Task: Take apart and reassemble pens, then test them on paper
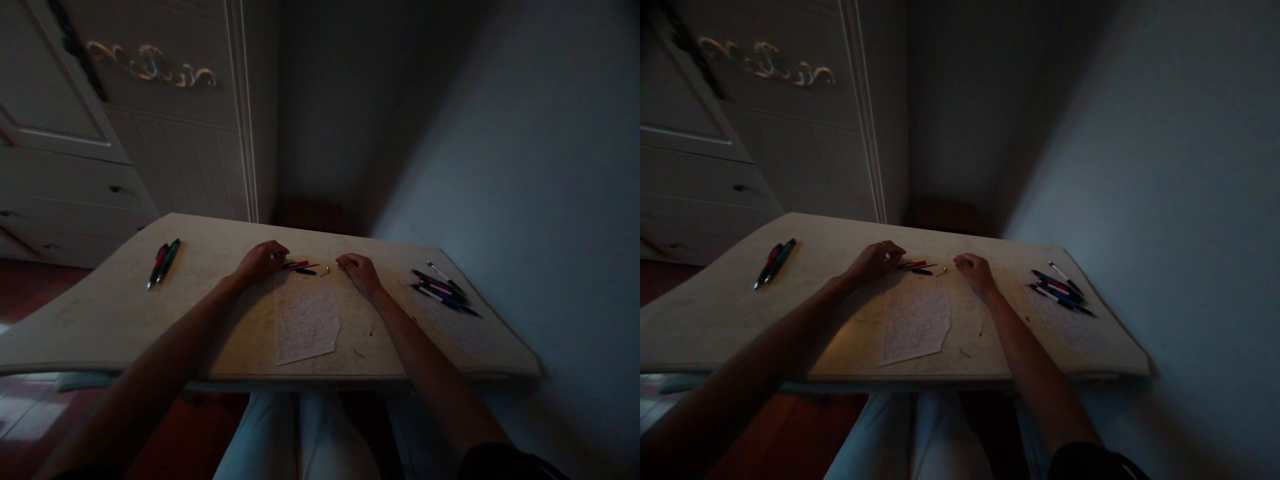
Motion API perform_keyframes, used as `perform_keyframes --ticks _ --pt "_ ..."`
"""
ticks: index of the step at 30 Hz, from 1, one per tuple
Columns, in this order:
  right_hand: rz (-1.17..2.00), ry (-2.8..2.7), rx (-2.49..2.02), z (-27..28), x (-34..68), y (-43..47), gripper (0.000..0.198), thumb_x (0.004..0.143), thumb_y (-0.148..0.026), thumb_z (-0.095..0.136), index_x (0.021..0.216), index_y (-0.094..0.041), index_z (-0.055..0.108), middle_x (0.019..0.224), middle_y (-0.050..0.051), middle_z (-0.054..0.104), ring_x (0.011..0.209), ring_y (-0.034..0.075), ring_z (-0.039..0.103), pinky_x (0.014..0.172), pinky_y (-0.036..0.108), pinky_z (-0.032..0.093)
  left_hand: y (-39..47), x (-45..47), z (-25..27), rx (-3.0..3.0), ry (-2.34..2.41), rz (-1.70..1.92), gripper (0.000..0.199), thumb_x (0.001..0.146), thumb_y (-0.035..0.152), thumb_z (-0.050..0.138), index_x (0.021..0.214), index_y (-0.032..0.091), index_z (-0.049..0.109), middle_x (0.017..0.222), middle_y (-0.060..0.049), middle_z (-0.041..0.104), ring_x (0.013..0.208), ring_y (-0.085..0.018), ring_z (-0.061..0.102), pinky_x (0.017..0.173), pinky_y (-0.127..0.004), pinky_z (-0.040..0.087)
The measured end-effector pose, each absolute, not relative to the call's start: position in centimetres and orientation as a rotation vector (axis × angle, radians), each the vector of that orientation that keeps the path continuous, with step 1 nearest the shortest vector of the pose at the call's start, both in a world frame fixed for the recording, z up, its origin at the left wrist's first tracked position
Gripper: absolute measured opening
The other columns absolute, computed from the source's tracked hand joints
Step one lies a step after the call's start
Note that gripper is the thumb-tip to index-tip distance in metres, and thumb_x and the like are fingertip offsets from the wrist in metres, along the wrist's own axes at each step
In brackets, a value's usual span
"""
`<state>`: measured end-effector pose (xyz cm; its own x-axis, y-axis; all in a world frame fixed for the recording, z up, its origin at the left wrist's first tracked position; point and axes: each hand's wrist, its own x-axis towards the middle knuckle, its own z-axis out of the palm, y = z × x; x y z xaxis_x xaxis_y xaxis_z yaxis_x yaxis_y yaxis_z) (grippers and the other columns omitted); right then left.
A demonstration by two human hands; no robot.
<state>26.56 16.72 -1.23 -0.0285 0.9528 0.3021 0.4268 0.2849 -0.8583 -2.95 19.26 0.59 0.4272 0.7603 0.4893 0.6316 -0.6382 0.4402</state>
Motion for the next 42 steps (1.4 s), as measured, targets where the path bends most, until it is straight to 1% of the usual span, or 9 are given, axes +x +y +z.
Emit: perform_keyframes --ticks 6,12,18,23,25,30,33,37,42 --pt "0.672 -1.661 -1.298 -1.1 26.5 16.6 0.041 0.084 -0.054 0.057 0.082 -0.015 0.073 0.077 0.006 0.072 0.077 0.021 0.066 0.076 0.034 0.05 19.1 -2.9 0.7 2.485 1.175 0.94 0.023 0.086 0.026 0.054 0.094 0.018 0.074 0.088 -0.008 0.073 0.073 -0.018 0.065 0.067 -0.029 0.051" --pt "0.657 -1.687 -1.309 -1.0 26.4 16.6 0.038 0.084 -0.049 0.057 0.083 -0.015 0.073 0.08 0.007 0.073 0.078 0.022 0.066 0.077 0.034 0.05 19.0 -3.0 0.8 2.499 1.051 0.851 0.03 0.084 0.034 0.059 0.107 0.019 0.071 0.099 -0.01 0.073 0.089 -0.022 0.066 0.082 -0.036 0.052" --pt "0.618 -1.727 -1.329 -1.0 26.5 16.8 0.03 0.085 -0.042 0.059 0.083 -0.016 0.074 0.081 0.005 0.073 0.08 0.021 0.067 0.078 0.033 0.05 19.1 -3.1 0.9 2.517 1.08 0.69 0.039 0.08 0.029 0.061 0.116 0.017 0.069 0.108 -0.01 0.071 0.099 -0.024 0.064 0.09 -0.036 0.049" --pt "0.607 -1.75 -1.327 -1.3 26.5 16.9 0.028 0.086 -0.04 0.059 0.084 -0.017 0.074 0.083 0.006 0.074 0.082 0.02 0.067 0.079 0.033 0.05 19.2 -3.1 0.7 2.557 0.989 0.772 0.037 0.081 0.029 0.06 0.115 0.018 0.07 0.108 -0.01 0.07 0.1 -0.024 0.063 0.091 -0.037 0.049" --pt "0.578 -1.759 -1.305 -1.4 26.5 17.0 0.027 0.087 -0.039 0.059 0.089 -0.017 0.074 0.087 0.006 0.074 0.084 0.02 0.066 0.081 0.034 0.05 19.1 -2.8 0.6 2.584 0.906 0.817 0.036 0.083 0.03 0.061 0.116 0.02 0.07 0.107 -0.009 0.07 0.1 -0.023 0.063 0.091 -0.036 0.049" --pt "0.49 -1.822 -1.234 -1.7 26.2 17.0 0.034 0.086 -0.033 0.061 0.116 -0.017 0.068 0.097 0.008 0.068 0.084 0.018 0.063 0.08 0.034 0.051 18.8 -2.1 0.3 2.626 0.884 0.808 0.031 0.087 0.032 0.06 0.114 0.025 0.073 0.109 -0.01 0.069 0.098 -0.022 0.063 0.087 -0.036 0.05" --pt "0.51 -1.919 -1.145 -1.5 25.8 16.7 0.027 0.088 -0.031 0.063 0.11 -0.019 0.071 0.102 0.008 0.063 0.089 0.018 0.062 0.084 0.035 0.052 18.7 -1.9 0.0 2.616 0.971 0.794 0.026 0.087 0.028 0.06 0.107 0.027 0.076 0.113 -0.01 0.067 0.101 -0.023 0.062 0.088 -0.038 0.05" --pt "0.547 -2.039 -1.083 -1.4 25.4 16.3 0.02 0.087 -0.034 0.067 0.099 -0.02 0.075 0.105 0.009 0.059 0.1 0.02 0.06 0.093 0.038 0.05 18.7 -1.9 0.0 2.586 0.989 0.803 0.023 0.087 0.026 0.061 0.102 0.026 0.078 0.109 -0.01 0.068 0.099 -0.023 0.062 0.088 -0.038 0.05" --pt "0.562 -2.066 -1.096 -1.5 25.5 16.4 0.017 0.086 -0.033 0.069 0.095 -0.021 0.077 0.106 0.008 0.058 0.101 0.02 0.06 0.094 0.038 0.05 18.7 -1.7 0.1 2.557 0.961 0.827 0.021 0.086 0.027 0.062 0.098 0.024 0.078 0.103 -0.01 0.069 0.095 -0.022 0.062 0.084 -0.037 0.05"
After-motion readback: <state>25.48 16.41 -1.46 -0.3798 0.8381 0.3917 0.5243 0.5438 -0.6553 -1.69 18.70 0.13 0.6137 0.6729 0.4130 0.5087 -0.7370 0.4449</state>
